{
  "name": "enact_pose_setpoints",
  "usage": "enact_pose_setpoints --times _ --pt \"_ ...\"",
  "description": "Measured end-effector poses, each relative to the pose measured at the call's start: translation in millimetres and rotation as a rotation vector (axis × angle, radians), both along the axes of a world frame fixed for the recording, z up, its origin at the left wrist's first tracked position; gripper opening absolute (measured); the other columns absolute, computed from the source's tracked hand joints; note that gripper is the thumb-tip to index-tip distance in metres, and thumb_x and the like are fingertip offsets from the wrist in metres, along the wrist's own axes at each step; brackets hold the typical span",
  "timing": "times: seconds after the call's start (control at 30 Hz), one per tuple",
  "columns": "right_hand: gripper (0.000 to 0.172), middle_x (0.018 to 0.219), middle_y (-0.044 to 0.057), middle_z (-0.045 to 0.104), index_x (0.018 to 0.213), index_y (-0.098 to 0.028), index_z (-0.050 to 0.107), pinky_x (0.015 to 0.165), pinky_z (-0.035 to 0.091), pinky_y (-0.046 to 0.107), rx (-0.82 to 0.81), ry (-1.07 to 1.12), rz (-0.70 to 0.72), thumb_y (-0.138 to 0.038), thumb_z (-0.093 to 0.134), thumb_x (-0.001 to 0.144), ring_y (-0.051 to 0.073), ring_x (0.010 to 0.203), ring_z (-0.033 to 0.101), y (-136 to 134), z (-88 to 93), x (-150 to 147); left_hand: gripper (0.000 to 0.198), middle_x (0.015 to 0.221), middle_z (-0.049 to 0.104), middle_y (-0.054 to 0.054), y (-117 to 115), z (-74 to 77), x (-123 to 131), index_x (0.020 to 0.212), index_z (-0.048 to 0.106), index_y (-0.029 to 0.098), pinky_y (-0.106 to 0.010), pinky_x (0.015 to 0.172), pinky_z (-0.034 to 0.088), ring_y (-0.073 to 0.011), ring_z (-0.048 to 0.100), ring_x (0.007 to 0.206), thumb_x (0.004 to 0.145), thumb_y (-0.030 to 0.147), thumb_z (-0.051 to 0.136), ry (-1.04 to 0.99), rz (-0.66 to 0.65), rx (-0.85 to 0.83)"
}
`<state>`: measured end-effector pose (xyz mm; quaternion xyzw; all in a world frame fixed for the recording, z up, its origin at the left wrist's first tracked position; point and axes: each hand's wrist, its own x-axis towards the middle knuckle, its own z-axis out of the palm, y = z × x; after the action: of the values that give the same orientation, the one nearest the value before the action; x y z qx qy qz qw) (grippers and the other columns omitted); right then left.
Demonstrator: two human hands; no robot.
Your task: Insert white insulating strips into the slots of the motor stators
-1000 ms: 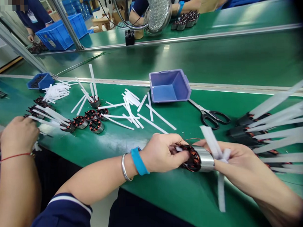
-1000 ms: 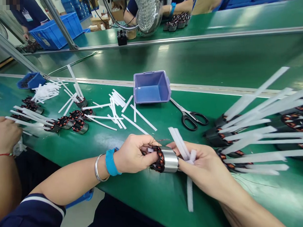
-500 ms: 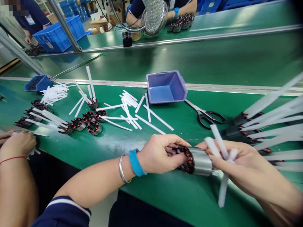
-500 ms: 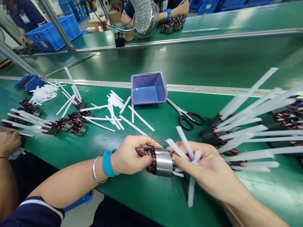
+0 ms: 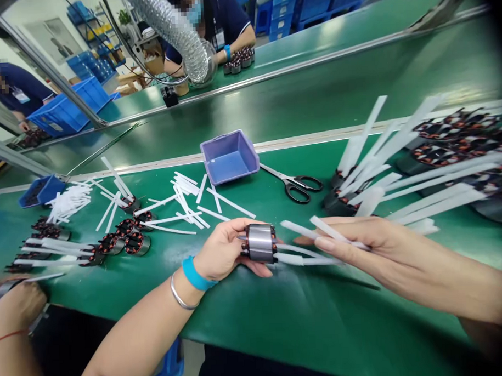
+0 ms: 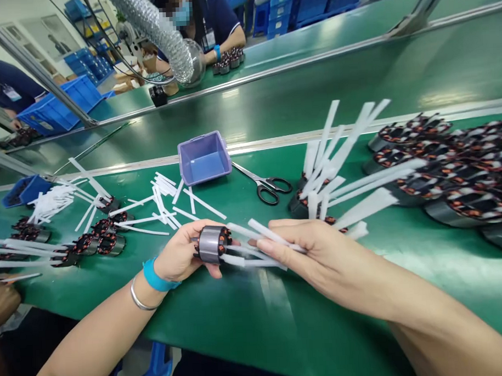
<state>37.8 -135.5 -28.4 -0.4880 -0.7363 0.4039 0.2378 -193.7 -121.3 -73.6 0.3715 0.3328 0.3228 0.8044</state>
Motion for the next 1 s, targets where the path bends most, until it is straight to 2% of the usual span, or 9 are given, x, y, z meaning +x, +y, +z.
enact_pose_setpoints --times 0.1,0.23,0.33,0.43,0.5,0.6,0.7,0.83,1.0 --pt "0.049 0.066 0.001 0.046 0.061 -0.021 0.048 0.054 0.035 0.028 -0.149 0.024 0.212 -0.058 0.036 0.093 0.014 0.057 0.043 -2.0 3.1 3.2 0.034 0.084 0.074 -0.009 0.6 1.1 -1.6 0.1 0.067 0.013 -0.027 0.047 0.058 -0.0199 0.07 0.056 0.068 0.021 0.07 -0.047 -0.008 -0.033" --pt "0.047 0.064 -0.001 0.042 0.06 -0.021 0.041 0.054 0.032 0.028 -0.3 0.086 0.335 -0.057 0.044 0.09 0.014 0.056 0.038 -3.0 7.8 5.5 0.036 0.078 0.073 -0.008 0.2 2.8 -1.4 0.1 0.07 0.011 -0.029 0.048 0.059 -0.0216 0.07 0.058 0.065 0.018 0.066 -0.09 -0.044 -0.063" --pt "0.046 0.063 -0.002 0.041 0.06 -0.021 0.04 0.053 0.03 0.027 -0.324 0.106 0.371 -0.054 0.041 0.092 0.013 0.056 0.037 -3.5 6.8 1.0 0.039 0.082 0.073 -0.01 -1.7 2.1 -1.3 0.103 0.069 0.01 -0.031 0.05 0.059 -0.0232 0.071 0.062 0.065 0.018 0.062 -0.113 -0.106 -0.071" --pt "0.043 0.061 -0.003 0.04 0.063 -0.021 0.047 0.052 0.029 0.026 -0.291 0.102 0.339 -0.051 0.041 0.092 0.012 0.055 0.035 -4.1 -0.3 -8.2 0.046 0.084 0.072 -0.009 -5.8 1.8 -0.9 0.108 0.067 0.012 -0.033 0.055 0.06 -0.0238 0.071 0.066 0.062 0.012 0.061 -0.104 -0.163 -0.049" --pt "0.04 0.061 -0.002 0.046 0.065 -0.021 0.055 0.053 0.033 0.026 -0.282 0.105 0.322 -0.048 0.042 0.091 0.013 0.056 0.04 -4.4 -6.0 -14.0 0.048 0.09 0.072 -0.009 -9.6 2.4 0.7 0.111 0.065 0.014 -0.035 0.061 0.061 -0.0238 0.072 0.071 0.063 0.011 0.065 -0.045 -0.178 -0.004" --pt "0.037 0.064 0.0 0.057 0.065 -0.02 0.061 0.057 0.04 0.025 -0.262 0.133 0.305 -0.041 0.044 0.09 0.014 0.059 0.049 -4.6 -14.4 -19.1 0.044 0.094 0.07 -0.011 -15.4 3.3 5.5 0.113 0.064 0.013 -0.035 0.065 0.06 -0.0221 0.071 0.074 0.07 0.02 0.071 0.081 -0.134 0.084" --pt "0.034 0.06 0.0 0.056 0.059 -0.02 0.056 0.054 0.041 0.025 -0.185 0.115 0.217 -0.039 0.049 0.087 0.014 0.057 0.049 -4.9 -24.5 -21.3 0.041 0.089 0.069 -0.012 -18.8 2.7 10.1 0.109 0.065 0.009 -0.03 0.066 0.058 -0.019 0.069 0.072 0.074 0.03 0.071 0.182 -0.045 0.189" --pt "0.031 0.056 -0.002 0.046 0.058 -0.021 0.046 0.047 0.036 0.024 0.031 0.068 0.045 -0.037 0.051 0.084 0.013 0.051 0.044 -7.0 -34.6 -25.7 0.031 0.083 0.068 -0.009 -18.1 0.6 10.0 0.102 0.066 0.009 -0.023 0.063 0.053 -0.014 0.066 0.068 0.074 0.023 0.065 0.316 0.017 0.363" --pt "0.025 0.073 0.002 0.058 0.066 -0.022 0.057 0.053 0.042 0.027 0.071 0.11 -0.007 -0.034 0.05 0.087 0.016 0.061 0.054 -11.0 -35.7 -29.0 0.017 0.07 0.064 -0.005 -14.2 0.4 5.1 0.084 0.065 0.01 -0.019 0.055 0.048 -0.0108 0.06 0.061 0.07 0.019 0.062 0.404 0.048 0.535"
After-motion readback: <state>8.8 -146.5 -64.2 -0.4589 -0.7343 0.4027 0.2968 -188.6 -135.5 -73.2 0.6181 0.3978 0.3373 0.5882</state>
